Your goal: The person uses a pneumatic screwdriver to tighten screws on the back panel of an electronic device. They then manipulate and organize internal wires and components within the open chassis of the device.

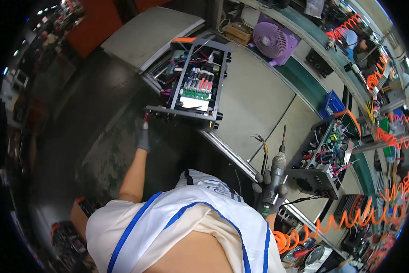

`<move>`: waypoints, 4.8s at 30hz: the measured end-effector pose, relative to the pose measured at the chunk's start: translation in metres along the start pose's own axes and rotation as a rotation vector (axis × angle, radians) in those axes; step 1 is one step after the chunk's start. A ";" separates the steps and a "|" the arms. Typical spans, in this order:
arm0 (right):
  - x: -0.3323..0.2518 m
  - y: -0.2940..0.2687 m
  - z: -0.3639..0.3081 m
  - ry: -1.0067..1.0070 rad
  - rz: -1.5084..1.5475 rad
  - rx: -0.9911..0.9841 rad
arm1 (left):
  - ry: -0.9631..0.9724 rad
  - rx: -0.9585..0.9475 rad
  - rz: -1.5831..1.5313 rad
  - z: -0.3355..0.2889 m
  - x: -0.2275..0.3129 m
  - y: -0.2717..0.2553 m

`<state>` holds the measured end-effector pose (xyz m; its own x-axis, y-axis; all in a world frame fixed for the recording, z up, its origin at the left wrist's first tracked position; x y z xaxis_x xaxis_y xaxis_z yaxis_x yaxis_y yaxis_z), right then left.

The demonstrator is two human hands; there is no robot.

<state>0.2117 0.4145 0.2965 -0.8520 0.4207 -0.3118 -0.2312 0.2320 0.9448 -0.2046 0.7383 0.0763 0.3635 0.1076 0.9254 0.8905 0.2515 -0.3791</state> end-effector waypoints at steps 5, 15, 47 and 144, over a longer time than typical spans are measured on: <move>0.016 -0.004 0.030 -0.091 -0.150 0.102 | 0.040 -0.506 0.074 0.049 -0.009 0.031; 0.075 0.025 0.119 0.013 -0.152 0.227 | 0.159 -0.573 0.066 0.054 0.008 0.048; -0.004 -0.063 -0.076 -0.279 -0.174 0.264 | 1.332 -0.534 0.549 -0.146 0.307 0.121; 0.046 -0.056 -0.004 0.267 -0.457 0.004 | -0.819 -1.168 -0.932 -0.250 0.201 0.281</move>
<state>0.1833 0.4179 0.2299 -0.7550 0.0377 -0.6546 -0.6055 0.3432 0.7181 0.1869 0.5904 0.1566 -0.2518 0.8671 0.4298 0.5518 -0.2362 0.7998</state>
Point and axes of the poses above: each hand's wrist, its own z-axis towards the middle knuckle, its own y-axis out of the palm, x = y × z, the point moved 7 cm from there along z, towards the middle knuckle, and after that the axes turned 6 degrees about -y, right-handed, at the moved point
